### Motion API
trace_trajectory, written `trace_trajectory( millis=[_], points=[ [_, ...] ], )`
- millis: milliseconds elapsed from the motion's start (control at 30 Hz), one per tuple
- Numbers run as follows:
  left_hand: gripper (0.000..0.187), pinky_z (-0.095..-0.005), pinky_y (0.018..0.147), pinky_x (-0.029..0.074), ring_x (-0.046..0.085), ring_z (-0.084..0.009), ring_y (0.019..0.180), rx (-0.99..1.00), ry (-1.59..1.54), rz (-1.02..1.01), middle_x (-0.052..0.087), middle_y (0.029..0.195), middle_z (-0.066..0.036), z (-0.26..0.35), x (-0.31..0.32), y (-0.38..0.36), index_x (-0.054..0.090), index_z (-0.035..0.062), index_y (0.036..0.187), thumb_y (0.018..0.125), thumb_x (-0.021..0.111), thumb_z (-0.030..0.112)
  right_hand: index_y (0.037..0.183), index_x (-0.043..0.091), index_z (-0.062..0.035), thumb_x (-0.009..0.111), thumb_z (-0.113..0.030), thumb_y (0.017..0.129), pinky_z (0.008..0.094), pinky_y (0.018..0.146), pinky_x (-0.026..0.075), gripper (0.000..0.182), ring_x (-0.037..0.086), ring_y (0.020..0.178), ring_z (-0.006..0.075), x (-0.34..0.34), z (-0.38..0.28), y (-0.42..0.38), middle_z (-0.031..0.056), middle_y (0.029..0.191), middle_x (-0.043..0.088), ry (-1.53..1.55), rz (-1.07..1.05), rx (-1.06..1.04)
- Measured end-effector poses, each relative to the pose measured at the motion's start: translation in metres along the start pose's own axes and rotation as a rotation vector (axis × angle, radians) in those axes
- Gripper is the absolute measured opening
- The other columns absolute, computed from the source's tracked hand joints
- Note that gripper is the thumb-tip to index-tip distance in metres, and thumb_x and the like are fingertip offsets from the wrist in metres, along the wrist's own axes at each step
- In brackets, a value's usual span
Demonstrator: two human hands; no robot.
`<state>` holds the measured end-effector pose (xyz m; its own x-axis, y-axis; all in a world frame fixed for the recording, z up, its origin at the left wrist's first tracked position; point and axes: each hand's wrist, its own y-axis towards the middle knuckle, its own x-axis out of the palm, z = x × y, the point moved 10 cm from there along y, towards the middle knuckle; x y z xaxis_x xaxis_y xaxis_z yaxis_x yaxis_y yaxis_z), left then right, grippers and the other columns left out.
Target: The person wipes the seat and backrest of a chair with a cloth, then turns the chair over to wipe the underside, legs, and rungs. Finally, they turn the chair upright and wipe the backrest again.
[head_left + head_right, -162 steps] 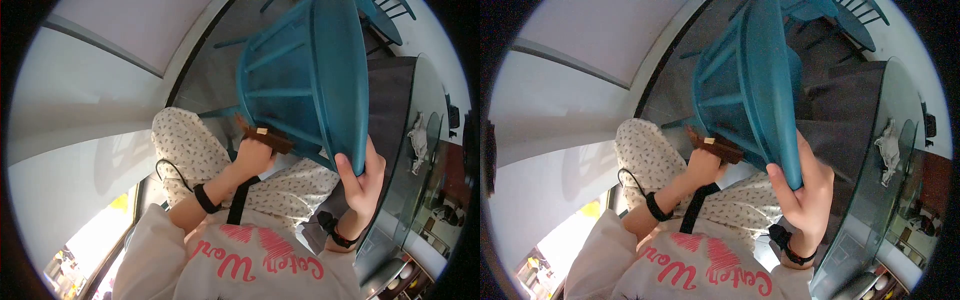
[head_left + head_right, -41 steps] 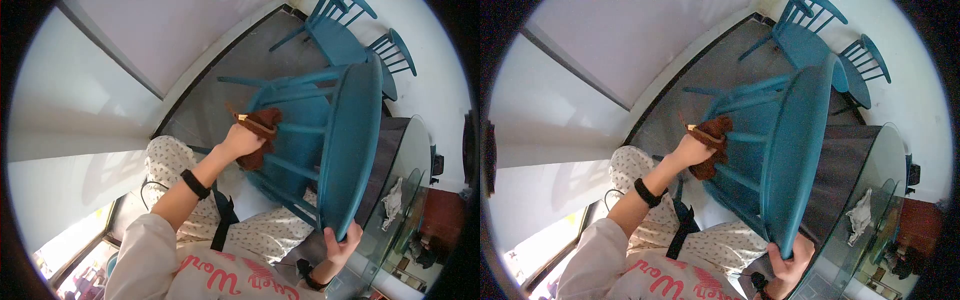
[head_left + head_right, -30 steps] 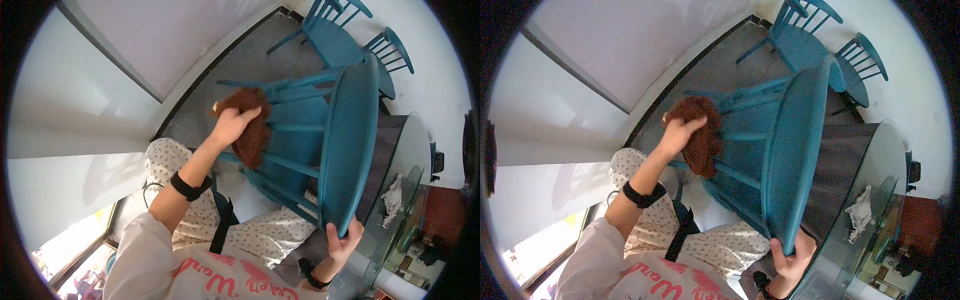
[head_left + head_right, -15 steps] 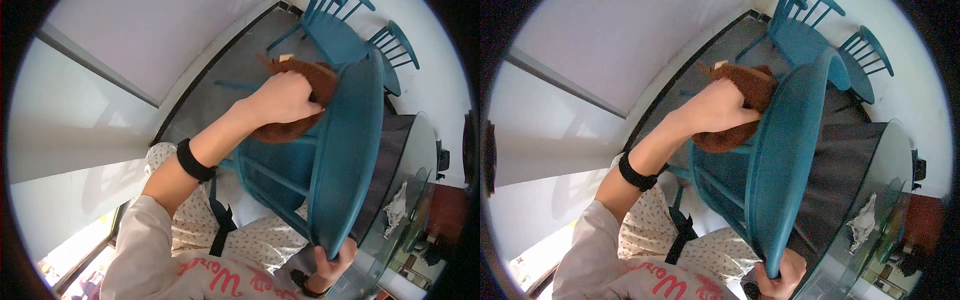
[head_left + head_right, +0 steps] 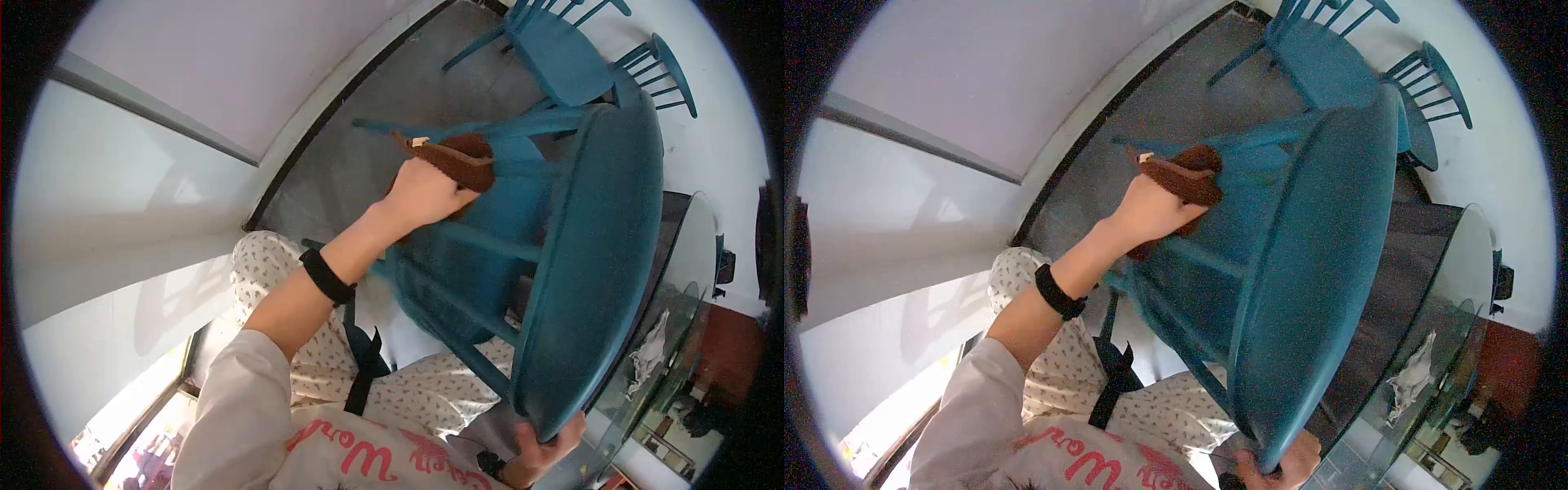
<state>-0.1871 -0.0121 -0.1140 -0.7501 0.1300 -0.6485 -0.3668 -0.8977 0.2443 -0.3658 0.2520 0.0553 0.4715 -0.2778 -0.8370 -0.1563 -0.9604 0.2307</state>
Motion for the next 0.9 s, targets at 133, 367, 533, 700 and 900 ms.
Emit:
trace_trajectory(
  millis=[133, 367, 533, 700, 900],
  points=[
    [0.032, -0.0415, 0.067, 0.050, 0.062, -0.0319, 0.077, -0.101, -0.044, 0.016, 0.064, 0.085, -0.013, -0.043, 0.012, -0.012, 0.063, 0.0086, 0.094, 0.075, 0.062, 0.034, 0.094, 0.060, -0.0011, 0.072, -0.034, 0.062, 0.0358, 0.068, 0.038, 0.047, 0.052, 0.072, 0.0269, 0.012, 0.000, 0.005, 0.0111, 0.081, 0.059, 0.044, -0.184, -0.033],
    [0.033, -0.0416, 0.068, 0.050, 0.062, -0.0321, 0.075, 0.027, 0.039, -0.096, 0.064, 0.078, -0.015, -0.041, 0.026, 0.001, 0.066, 0.0038, 0.081, 0.075, 0.060, 0.036, 0.102, 0.057, -0.0016, 0.073, -0.023, 0.066, 0.0367, 0.076, 0.035, 0.045, 0.049, 0.084, 0.0263, 0.007, 0.010, -0.005, 0.0118, 0.090, 0.056, 0.046, -0.075, -0.047],
    [0.045, -0.0414, 0.061, 0.050, 0.061, -0.0340, 0.062, 0.328, -0.220, 0.140, 0.061, 0.065, -0.019, 0.076, -0.046, 0.034, 0.064, -0.0035, 0.068, 0.078, 0.057, 0.039, 0.102, 0.057, -0.0008, 0.073, -0.023, 0.067, 0.0373, 0.075, 0.037, 0.044, 0.050, 0.081, 0.0261, -0.005, 0.015, -0.010, 0.0132, 0.091, 0.057, -0.020, 0.013, -0.100],
    [0.061, -0.0404, 0.050, 0.046, 0.056, -0.0322, 0.049, 0.176, -0.294, 0.034, 0.055, 0.052, -0.020, 0.061, -0.033, 0.048, 0.060, -0.0059, 0.058, 0.083, 0.050, 0.049, 0.089, 0.060, -0.0003, 0.072, -0.032, 0.064, 0.0362, 0.068, 0.038, 0.042, 0.052, 0.071, 0.0265, 0.010, -0.009, 0.009, 0.0131, 0.078, 0.059, -0.038, -0.102, -0.081],
    [0.062, -0.0382, 0.053, 0.045, 0.055, -0.0305, 0.050, 0.328, -0.141, 0.140, 0.053, 0.049, -0.015, 0.000, -0.005, 0.004, 0.059, -0.0044, 0.054, 0.085, 0.052, 0.049, 0.082, 0.061, -0.0005, 0.071, -0.033, 0.062, 0.0349, 0.060, 0.038, 0.040, 0.052, 0.063, 0.0263, 0.008, -0.003, 0.011, 0.0121, 0.072, 0.060, 0.050, -0.101, -0.024]
  ],
)
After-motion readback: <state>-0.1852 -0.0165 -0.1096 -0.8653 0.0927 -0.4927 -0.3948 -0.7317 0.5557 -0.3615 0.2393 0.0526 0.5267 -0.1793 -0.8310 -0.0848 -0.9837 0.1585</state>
